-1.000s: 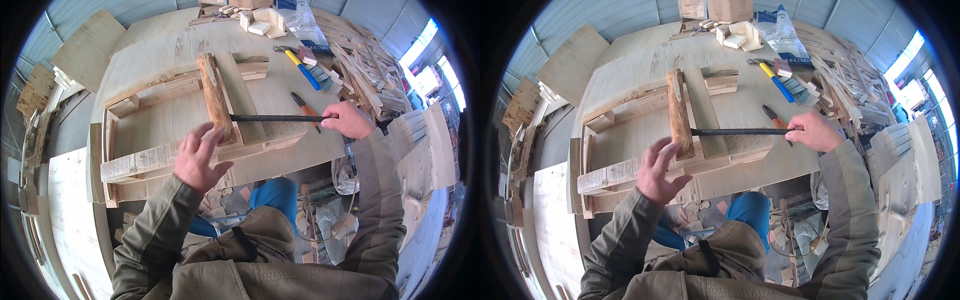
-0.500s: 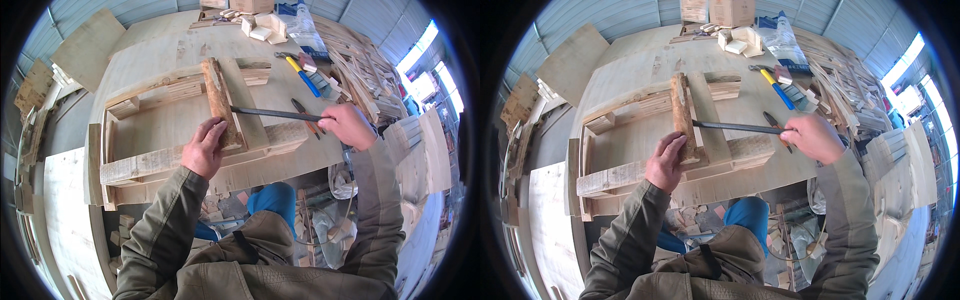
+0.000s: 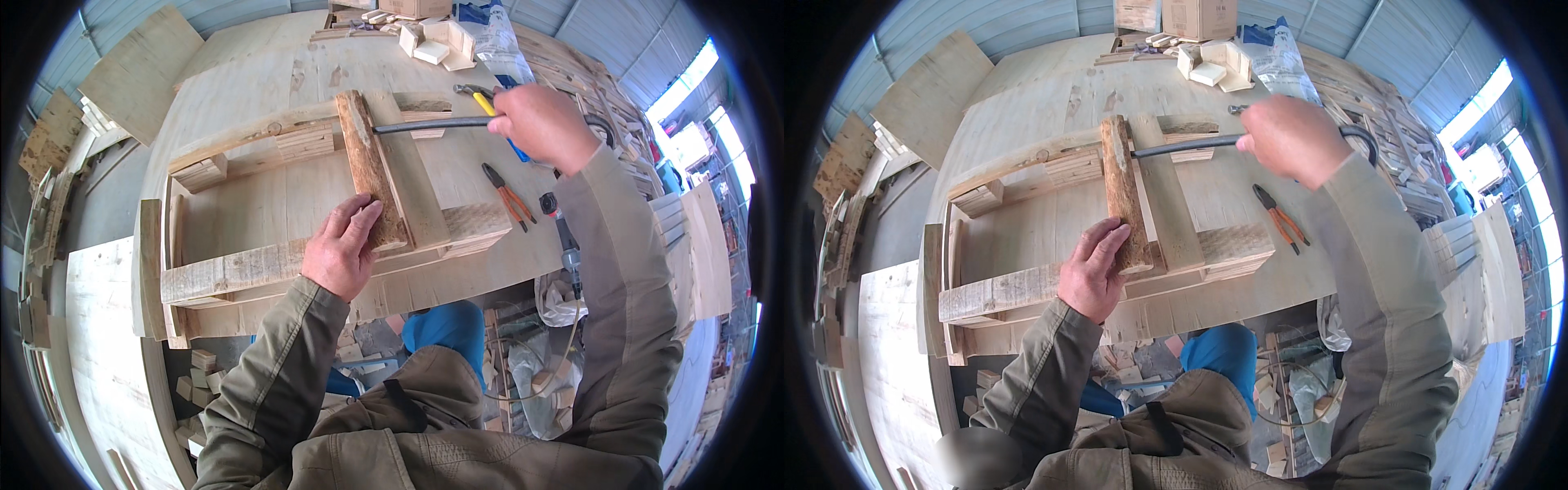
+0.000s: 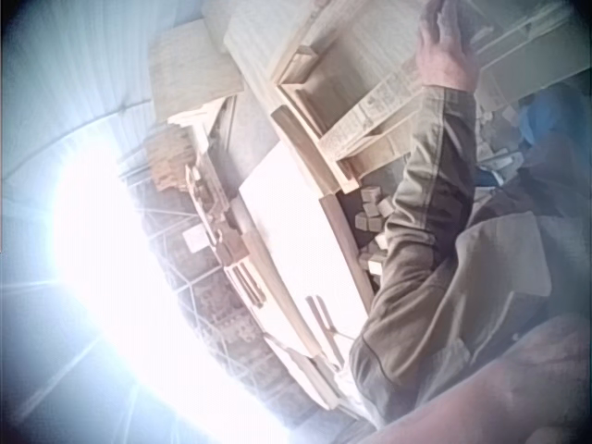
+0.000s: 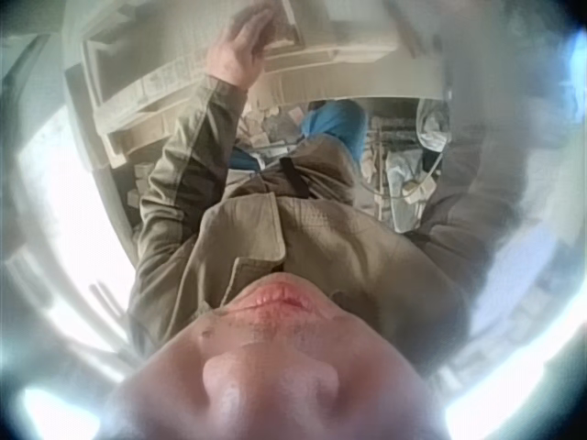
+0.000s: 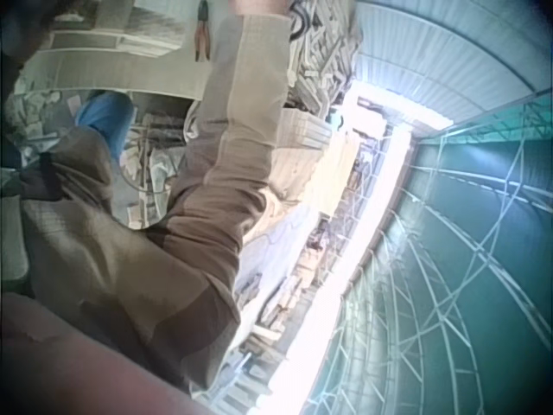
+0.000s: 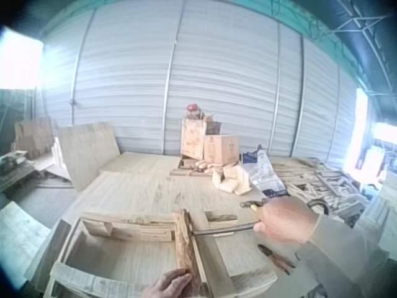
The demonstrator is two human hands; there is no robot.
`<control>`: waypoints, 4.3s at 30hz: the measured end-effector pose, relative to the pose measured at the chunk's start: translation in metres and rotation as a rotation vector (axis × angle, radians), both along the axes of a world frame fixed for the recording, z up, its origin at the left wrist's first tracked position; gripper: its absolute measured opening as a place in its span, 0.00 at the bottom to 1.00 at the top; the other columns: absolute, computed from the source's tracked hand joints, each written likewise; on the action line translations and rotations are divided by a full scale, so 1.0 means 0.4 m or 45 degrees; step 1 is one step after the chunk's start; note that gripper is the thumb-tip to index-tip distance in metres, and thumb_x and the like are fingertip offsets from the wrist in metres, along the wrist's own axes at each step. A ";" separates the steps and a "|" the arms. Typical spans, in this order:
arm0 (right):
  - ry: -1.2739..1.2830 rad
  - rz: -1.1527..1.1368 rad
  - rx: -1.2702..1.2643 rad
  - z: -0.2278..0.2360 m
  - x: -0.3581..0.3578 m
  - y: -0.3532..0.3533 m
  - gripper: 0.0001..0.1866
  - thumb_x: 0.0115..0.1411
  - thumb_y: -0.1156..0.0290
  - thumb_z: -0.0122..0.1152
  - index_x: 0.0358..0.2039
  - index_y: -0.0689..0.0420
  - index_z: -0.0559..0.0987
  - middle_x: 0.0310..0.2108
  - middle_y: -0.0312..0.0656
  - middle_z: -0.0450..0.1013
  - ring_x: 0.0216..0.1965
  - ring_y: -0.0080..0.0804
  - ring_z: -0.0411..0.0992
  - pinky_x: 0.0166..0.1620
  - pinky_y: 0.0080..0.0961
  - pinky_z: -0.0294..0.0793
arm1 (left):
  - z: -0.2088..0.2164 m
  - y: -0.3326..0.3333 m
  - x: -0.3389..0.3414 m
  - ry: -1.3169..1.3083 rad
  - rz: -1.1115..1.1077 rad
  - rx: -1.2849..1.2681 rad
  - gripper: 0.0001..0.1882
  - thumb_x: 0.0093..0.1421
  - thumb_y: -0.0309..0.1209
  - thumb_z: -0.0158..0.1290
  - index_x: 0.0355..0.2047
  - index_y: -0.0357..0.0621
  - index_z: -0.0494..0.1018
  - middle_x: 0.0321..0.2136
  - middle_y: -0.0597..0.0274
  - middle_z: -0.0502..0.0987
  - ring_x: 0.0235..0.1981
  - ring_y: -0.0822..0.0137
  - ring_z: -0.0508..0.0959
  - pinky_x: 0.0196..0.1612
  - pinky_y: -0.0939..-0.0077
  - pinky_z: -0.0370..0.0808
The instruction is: The person lifts a wooden pallet onto a workbench and uses a crowbar to pry off several wooden slats. They then use pliers to remove nails from the pallet frame. The removed slats are placed on the workbench.
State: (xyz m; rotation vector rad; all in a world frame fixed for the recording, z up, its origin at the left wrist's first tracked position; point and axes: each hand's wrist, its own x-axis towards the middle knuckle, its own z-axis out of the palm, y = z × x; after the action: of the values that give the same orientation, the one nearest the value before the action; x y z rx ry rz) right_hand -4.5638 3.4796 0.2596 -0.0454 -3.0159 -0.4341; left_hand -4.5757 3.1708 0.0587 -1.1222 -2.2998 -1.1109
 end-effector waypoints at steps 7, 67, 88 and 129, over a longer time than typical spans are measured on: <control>-0.088 0.003 0.016 0.073 -0.077 -0.033 0.16 0.64 0.57 0.69 0.36 0.58 0.86 0.33 0.52 0.81 0.37 0.54 0.80 0.41 0.49 0.78 | 0.002 -0.003 0.003 -0.065 0.001 0.004 0.37 0.47 0.19 0.66 0.61 0.48 0.75 0.61 0.53 0.75 0.54 0.46 0.82 0.53 0.57 0.84; 0.462 -0.198 -1.192 -0.321 0.408 -0.122 0.12 0.64 0.63 0.72 0.37 0.60 0.84 0.27 0.51 0.79 0.27 0.47 0.78 0.31 0.39 0.74 | -0.005 -0.159 0.238 -0.692 -0.179 0.539 0.44 0.47 0.10 0.54 0.67 0.44 0.68 0.73 0.47 0.56 0.63 0.53 0.74 0.55 0.66 0.82; 0.709 -0.589 -1.602 -0.493 0.631 -0.130 0.11 0.67 0.68 0.69 0.39 0.64 0.83 0.23 0.33 0.77 0.23 0.15 0.68 0.26 0.21 0.67 | -0.047 -0.424 0.259 -1.581 -0.194 1.326 0.23 0.69 0.30 0.57 0.62 0.35 0.72 0.41 0.52 0.82 0.36 0.63 0.82 0.35 0.68 0.82; 0.396 -0.704 -0.745 -0.693 0.126 0.400 0.15 0.55 0.77 0.64 0.45 0.59 0.85 0.43 0.58 0.83 0.49 0.58 0.81 0.52 0.46 0.78 | -0.109 -0.650 0.367 -1.398 0.314 1.254 0.41 0.57 0.37 0.71 0.67 0.33 0.69 0.24 0.62 0.76 0.20 0.71 0.75 0.23 0.77 0.74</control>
State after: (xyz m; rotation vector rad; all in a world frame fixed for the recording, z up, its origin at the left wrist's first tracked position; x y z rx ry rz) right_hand -4.5133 3.6396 -0.0178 -0.9000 -2.6650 0.4042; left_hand -4.4288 2.9108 0.0150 0.2434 -1.7967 -2.7009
